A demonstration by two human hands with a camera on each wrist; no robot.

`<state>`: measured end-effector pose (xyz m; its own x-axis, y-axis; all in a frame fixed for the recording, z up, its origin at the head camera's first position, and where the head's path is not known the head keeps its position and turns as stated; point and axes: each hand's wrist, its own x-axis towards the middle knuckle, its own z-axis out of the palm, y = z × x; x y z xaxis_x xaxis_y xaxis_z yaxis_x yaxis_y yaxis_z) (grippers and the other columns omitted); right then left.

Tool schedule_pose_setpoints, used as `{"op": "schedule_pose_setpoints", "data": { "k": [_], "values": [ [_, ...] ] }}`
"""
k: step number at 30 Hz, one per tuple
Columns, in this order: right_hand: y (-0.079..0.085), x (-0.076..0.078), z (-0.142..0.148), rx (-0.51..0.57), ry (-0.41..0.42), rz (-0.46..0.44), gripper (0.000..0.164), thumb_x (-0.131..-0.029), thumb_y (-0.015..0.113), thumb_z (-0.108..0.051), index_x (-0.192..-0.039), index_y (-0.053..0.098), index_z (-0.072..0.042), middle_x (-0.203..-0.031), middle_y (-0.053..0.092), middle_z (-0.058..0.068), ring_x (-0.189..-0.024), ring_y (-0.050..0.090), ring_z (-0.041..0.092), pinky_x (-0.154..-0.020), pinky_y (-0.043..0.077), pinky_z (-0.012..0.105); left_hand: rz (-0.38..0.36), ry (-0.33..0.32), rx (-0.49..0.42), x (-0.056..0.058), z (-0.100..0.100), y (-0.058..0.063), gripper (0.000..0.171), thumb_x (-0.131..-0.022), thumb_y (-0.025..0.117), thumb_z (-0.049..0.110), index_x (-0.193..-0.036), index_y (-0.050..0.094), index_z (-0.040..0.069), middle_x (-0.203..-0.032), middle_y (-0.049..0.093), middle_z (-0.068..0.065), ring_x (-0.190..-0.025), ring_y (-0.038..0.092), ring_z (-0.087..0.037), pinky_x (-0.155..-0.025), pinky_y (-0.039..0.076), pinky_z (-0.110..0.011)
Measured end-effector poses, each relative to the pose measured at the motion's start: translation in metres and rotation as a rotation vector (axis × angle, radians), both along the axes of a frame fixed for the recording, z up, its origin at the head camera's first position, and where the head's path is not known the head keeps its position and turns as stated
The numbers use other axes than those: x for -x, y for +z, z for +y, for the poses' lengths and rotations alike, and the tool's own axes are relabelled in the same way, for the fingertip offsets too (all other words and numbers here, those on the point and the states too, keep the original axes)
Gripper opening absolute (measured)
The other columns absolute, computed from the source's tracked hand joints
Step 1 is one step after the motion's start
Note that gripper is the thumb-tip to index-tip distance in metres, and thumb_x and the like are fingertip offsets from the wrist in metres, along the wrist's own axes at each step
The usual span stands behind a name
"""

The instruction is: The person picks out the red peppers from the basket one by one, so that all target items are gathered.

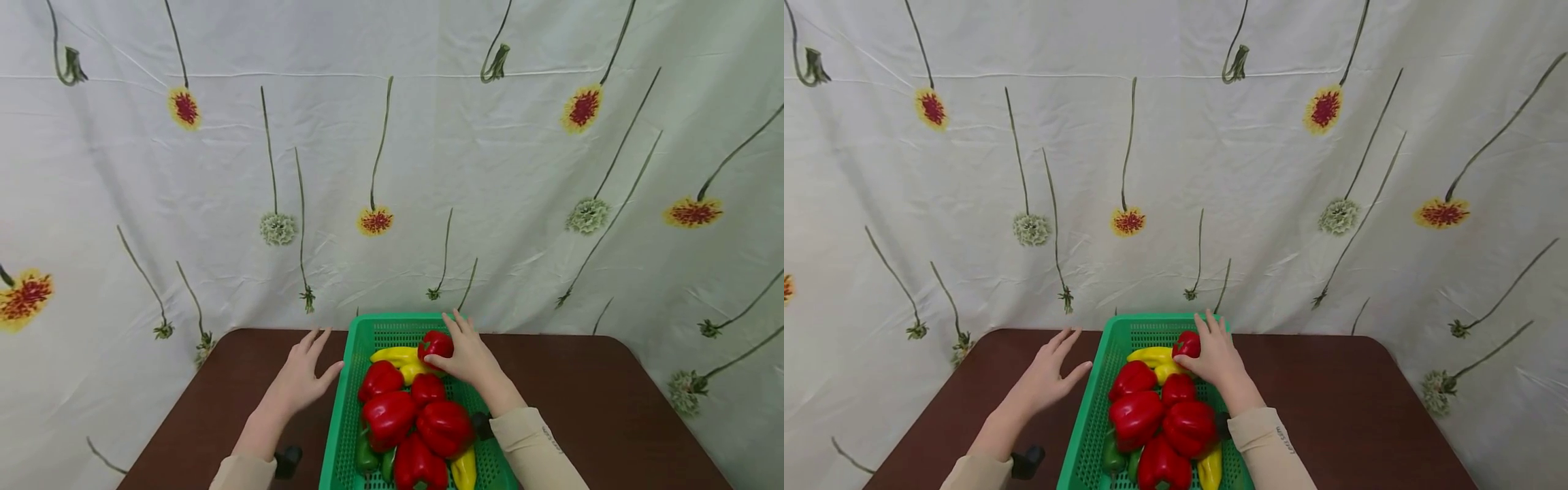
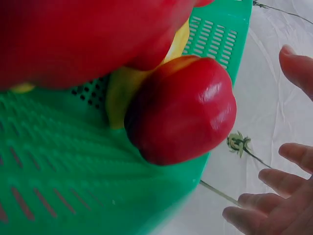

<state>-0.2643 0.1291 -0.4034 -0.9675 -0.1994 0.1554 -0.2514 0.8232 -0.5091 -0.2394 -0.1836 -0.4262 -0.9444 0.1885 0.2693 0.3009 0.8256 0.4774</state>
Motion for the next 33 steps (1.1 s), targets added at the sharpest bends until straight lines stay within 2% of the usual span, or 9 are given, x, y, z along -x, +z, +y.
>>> {"op": "schedule_pose_setpoints", "data": {
  "k": [4,6,12,15,22,28,33],
  "values": [
    [-0.003,0.003,-0.004,0.017,-0.002,-0.027,0.086,-0.084,0.079,-0.036,-0.151,0.037,-0.002,-0.157,0.029,0.024,-0.142,0.031,0.046,-0.101,0.043,0.059,-0.05,-0.003,-0.046,-0.004,0.001,-0.005,0.07,-0.096,0.062,0.037,-0.151,0.037,0.002,-0.151,0.035,-0.027,-0.137,0.036,-0.048,-0.105,0.037,-0.063],
    [-0.005,0.005,-0.005,0.021,-0.002,-0.04,0.086,-0.083,0.08,-0.034,-0.151,0.037,-0.002,-0.156,0.031,0.025,-0.139,0.036,0.045,-0.1,0.044,0.058,-0.081,-0.002,-0.073,-0.006,0.001,-0.008,0.069,-0.096,0.063,0.037,-0.15,0.039,0.003,-0.148,0.039,-0.025,-0.132,0.042,-0.044,-0.104,0.04,-0.06],
    [-0.004,0.011,-0.004,0.035,-0.004,-0.098,0.087,-0.083,0.081,-0.032,-0.151,0.036,-0.002,-0.152,0.035,0.026,-0.133,0.045,0.044,-0.101,0.044,0.058,-0.173,0.011,-0.181,-0.011,0.005,-0.015,0.063,-0.094,0.067,0.031,-0.146,0.045,0.004,-0.136,0.048,-0.019,-0.109,0.059,-0.028,-0.089,0.052,-0.043],
    [-0.001,0.013,0.0,0.028,-0.004,-0.131,0.086,-0.082,0.081,-0.031,-0.15,0.037,-0.001,-0.15,0.037,0.027,-0.129,0.048,0.043,-0.101,0.045,0.058,-0.212,0.017,-0.229,-0.014,0.007,-0.017,0.062,-0.093,0.069,0.029,-0.144,0.048,0.003,-0.13,0.052,-0.017,-0.102,0.06,-0.021,-0.082,0.054,-0.037],
    [0.004,0.02,0.01,0.006,0.026,-0.171,0.085,-0.08,0.083,-0.028,-0.148,0.041,0.0,-0.149,0.041,0.026,-0.129,0.048,0.042,-0.101,0.045,0.057,-0.251,0.011,-0.328,-0.015,0.01,-0.023,0.057,-0.091,0.071,0.023,-0.14,0.052,0.002,-0.115,0.059,-0.008,-0.089,0.062,-0.013,-0.074,0.052,-0.029],
    [-0.006,0.026,0.009,-0.023,0.059,-0.183,0.084,-0.076,0.086,-0.025,-0.146,0.045,-0.002,-0.147,0.042,0.025,-0.121,0.053,0.04,-0.095,0.05,0.053,-0.287,-0.025,-0.384,-0.017,0.011,-0.028,0.058,-0.091,0.072,0.021,-0.14,0.051,-0.001,-0.109,0.058,-0.008,-0.083,0.06,-0.012,-0.069,0.05,-0.024],
    [-0.015,0.028,0.007,-0.047,0.08,-0.145,0.08,-0.073,0.088,-0.021,-0.141,0.05,-0.003,-0.139,0.049,0.022,-0.116,0.054,0.038,-0.09,0.052,0.053,-0.332,-0.021,-0.434,-0.019,0.011,-0.031,0.06,-0.091,0.072,0.021,-0.141,0.048,-0.002,-0.106,0.059,-0.009,-0.084,0.059,-0.015,-0.069,0.05,-0.027]
  ]
}}
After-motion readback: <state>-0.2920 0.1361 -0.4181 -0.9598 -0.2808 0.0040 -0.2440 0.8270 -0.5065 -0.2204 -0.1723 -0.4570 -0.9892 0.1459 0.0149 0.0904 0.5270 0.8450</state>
